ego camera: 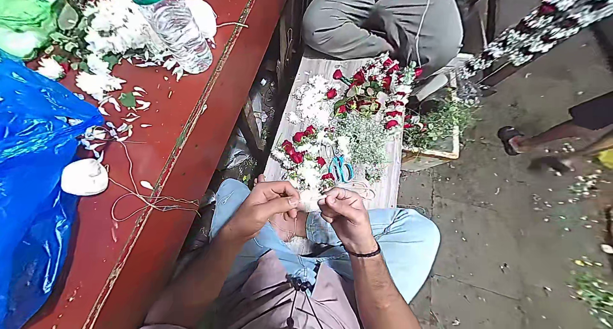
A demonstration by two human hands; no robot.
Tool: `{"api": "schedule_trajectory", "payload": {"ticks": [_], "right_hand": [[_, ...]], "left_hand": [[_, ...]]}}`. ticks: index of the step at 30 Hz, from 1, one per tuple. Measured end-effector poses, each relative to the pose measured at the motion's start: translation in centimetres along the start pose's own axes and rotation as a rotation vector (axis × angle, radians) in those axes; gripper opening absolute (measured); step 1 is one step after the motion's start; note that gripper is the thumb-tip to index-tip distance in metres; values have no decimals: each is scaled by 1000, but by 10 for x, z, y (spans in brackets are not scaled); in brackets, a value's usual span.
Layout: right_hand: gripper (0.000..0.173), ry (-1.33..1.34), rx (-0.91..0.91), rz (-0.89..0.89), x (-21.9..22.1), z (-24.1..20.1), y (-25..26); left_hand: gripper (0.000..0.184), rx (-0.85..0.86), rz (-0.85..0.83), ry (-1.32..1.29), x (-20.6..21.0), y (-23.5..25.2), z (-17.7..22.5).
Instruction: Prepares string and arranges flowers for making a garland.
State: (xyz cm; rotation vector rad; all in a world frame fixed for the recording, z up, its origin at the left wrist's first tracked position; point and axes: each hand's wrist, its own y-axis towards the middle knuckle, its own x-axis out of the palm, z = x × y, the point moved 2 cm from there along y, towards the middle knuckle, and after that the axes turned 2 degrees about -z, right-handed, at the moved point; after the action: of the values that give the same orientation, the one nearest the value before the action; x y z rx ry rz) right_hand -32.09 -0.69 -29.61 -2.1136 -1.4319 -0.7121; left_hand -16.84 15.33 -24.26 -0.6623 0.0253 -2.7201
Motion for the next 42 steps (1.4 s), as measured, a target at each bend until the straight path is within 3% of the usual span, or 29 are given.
{"api": "schedule_trajectory", "payload": {"ticks": [8,14,42], "right_hand": [[14,-61,-117,-59,24,-15,-9],[14,-53,-128,-65,27,-15,-11],[14,-45,-134,-76,30,-8,-11]], "left_hand": [[25,39,119,-57,-8,-13,-2],[25,70,128,-152,-4,-14,-3],[26,75,161,-127,-8,-20,-3]]}}
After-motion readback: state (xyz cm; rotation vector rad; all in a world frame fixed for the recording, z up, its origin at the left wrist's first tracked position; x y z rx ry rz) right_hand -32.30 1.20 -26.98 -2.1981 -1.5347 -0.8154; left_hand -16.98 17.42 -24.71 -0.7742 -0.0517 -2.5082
